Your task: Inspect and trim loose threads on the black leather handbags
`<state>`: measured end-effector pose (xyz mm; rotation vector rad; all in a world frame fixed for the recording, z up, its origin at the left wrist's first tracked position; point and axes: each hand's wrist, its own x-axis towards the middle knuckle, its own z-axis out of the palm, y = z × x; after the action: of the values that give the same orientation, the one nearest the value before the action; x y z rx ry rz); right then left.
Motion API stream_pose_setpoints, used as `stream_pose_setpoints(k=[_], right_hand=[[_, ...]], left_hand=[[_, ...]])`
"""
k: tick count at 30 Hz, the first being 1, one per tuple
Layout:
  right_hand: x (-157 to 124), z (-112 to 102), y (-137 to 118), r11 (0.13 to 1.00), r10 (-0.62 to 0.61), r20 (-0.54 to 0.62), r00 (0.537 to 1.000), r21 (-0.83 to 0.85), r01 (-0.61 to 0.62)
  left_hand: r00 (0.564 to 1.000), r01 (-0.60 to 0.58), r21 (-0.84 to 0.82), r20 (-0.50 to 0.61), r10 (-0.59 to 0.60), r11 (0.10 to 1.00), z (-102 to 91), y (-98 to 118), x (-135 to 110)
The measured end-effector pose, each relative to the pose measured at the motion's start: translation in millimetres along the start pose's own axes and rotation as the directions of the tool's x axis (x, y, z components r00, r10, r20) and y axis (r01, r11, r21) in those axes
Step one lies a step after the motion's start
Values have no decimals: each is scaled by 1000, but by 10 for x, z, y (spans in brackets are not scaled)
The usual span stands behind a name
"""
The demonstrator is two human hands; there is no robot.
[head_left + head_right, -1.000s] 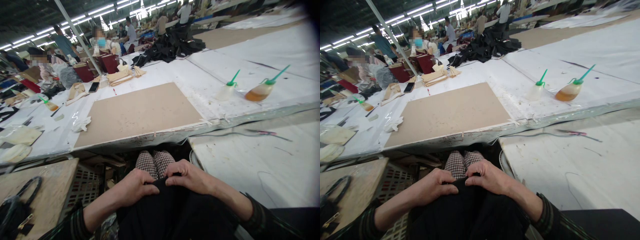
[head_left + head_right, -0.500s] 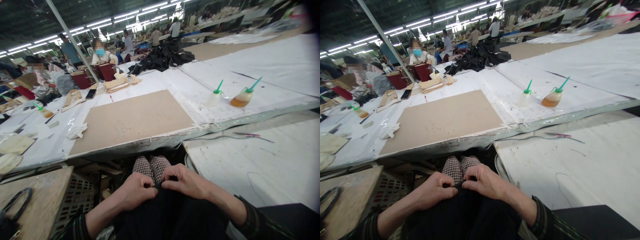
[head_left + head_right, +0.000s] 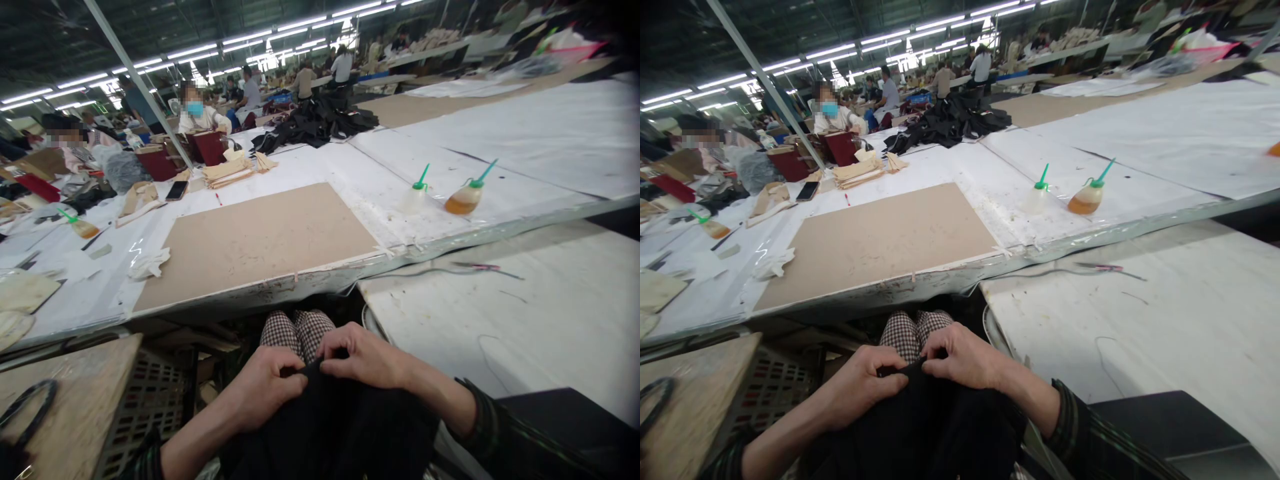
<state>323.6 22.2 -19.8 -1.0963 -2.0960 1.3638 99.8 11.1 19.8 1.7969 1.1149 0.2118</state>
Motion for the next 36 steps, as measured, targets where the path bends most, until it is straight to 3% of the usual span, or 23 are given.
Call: stream_pose_setpoints(k=[5, 18, 30, 34, 36], right_hand=[[-36, -13, 15, 992, -29, 9, 1000, 127, 28], [-86, -56, -11, 976, -157, 43, 987, 156, 149], [-92, -5, -6, 996, 77, -32, 997, 57, -75], [-69, 9, -63, 982, 166, -115, 979, 111, -153], [-52, 32, -75, 980, 156, -138, 978, 143, -136]], left_hand=[[1000, 24, -4, 2, -24, 1000, 27, -6, -27], [996, 87, -35, 9, -86, 996, 64, -17, -1], [999, -28, 28, 23, 28, 999, 58, 105, 0], [1000, 16, -10, 26, -16, 1000, 48, 95, 33], [997, 66, -72, 39, -64, 995, 64, 71, 83]])
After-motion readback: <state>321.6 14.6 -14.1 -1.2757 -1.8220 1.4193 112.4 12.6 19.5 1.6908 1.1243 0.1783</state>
